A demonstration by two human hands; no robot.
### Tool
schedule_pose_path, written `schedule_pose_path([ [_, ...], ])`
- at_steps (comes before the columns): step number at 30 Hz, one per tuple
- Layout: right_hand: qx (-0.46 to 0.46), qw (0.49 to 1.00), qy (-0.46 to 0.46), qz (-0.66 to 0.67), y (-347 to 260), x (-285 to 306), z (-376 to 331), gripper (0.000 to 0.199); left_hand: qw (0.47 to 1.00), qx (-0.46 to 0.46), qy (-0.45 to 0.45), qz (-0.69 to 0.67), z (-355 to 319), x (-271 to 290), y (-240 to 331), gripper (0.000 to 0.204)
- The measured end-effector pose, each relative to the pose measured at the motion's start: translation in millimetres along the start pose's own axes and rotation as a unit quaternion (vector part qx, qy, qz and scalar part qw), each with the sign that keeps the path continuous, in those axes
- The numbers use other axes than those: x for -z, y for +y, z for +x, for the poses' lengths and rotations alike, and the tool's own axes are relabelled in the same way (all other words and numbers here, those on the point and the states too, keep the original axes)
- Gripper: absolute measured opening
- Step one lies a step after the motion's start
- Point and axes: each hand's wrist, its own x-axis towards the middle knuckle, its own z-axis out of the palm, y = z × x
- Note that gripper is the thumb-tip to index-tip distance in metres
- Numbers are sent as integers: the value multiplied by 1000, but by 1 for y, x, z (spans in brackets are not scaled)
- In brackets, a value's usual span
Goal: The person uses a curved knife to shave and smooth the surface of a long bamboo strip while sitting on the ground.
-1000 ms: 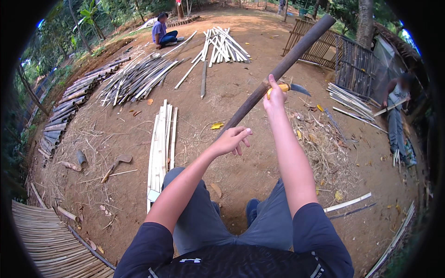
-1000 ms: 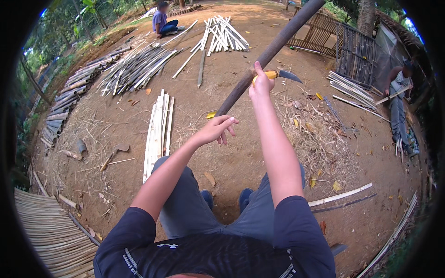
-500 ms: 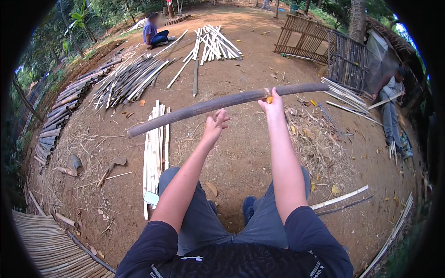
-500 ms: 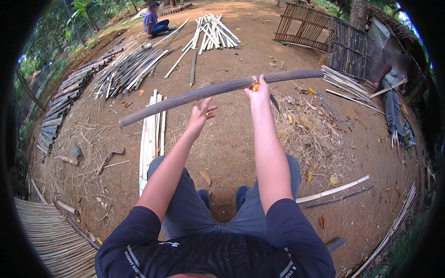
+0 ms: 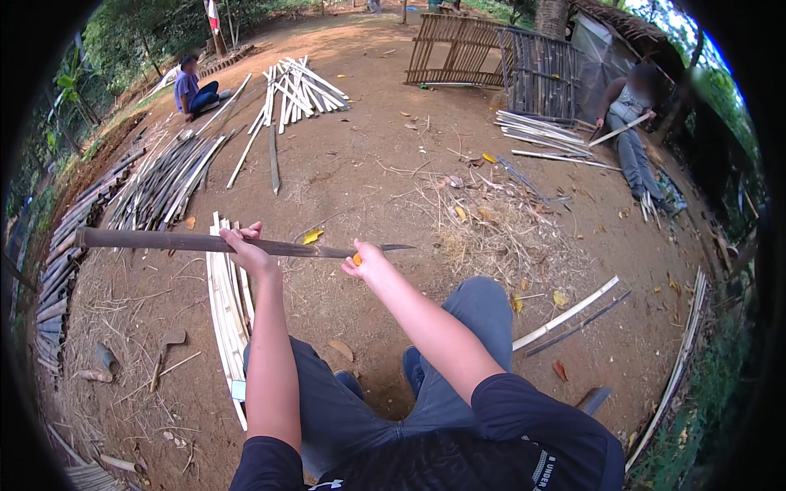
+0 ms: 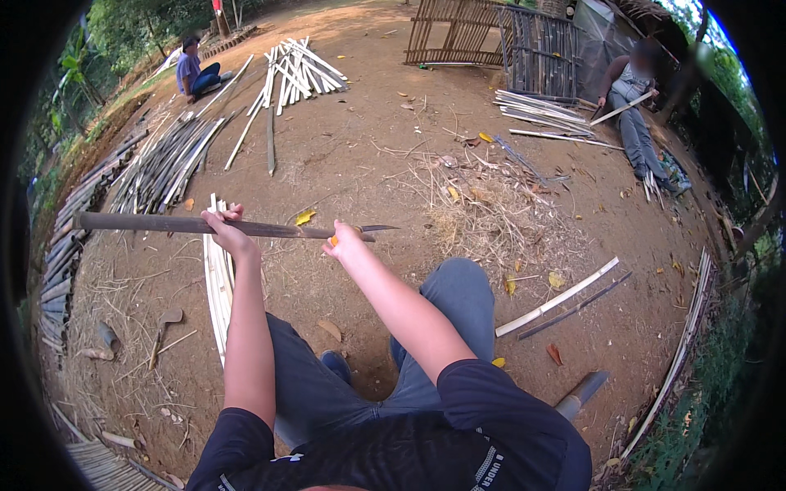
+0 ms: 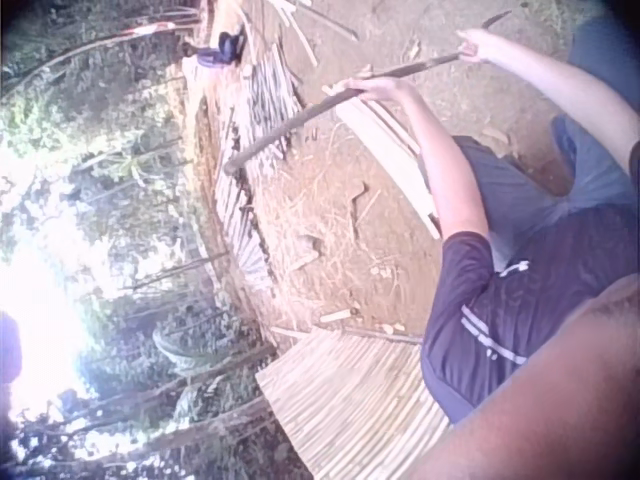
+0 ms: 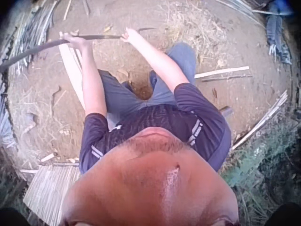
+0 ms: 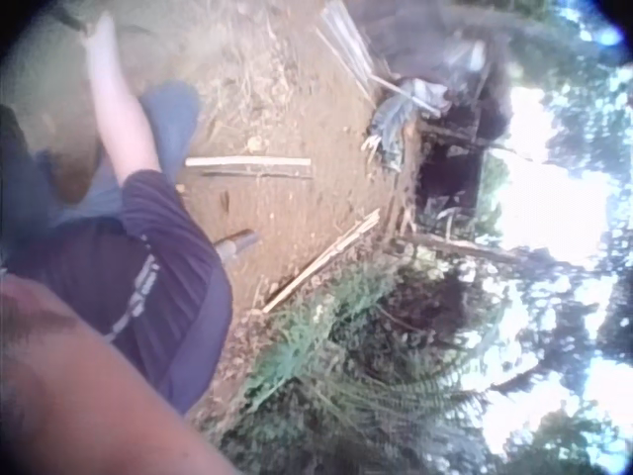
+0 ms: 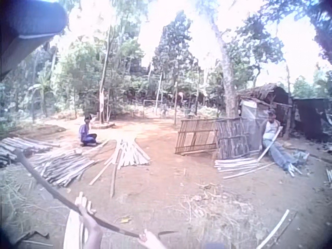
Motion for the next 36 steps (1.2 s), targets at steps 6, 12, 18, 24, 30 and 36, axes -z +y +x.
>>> schedule_pose_path([
  [6,64,910,-52,-407,21,66,18,34,998,-26,-50,36,17,17,3,38],
  [12,312,669,-39,-673,51,98,13,39,998,43,-38,14,-3,15,11,43],
  [18,350,679,-150,-627,91,82,-32,48,997,60,-20,37,-8,14,9,40],
  [24,262,684,-189,-654,101,73,-76,50,993,57,-9,99,-12,19,5,38],
  [30,261,669,-142,-681,92,88,-48,49,984,63,62,153,-11,15,6,27],
  [36,217,704,-77,-672,85,103,-18,49,985,67,30,154,-20,10,8,28],
])
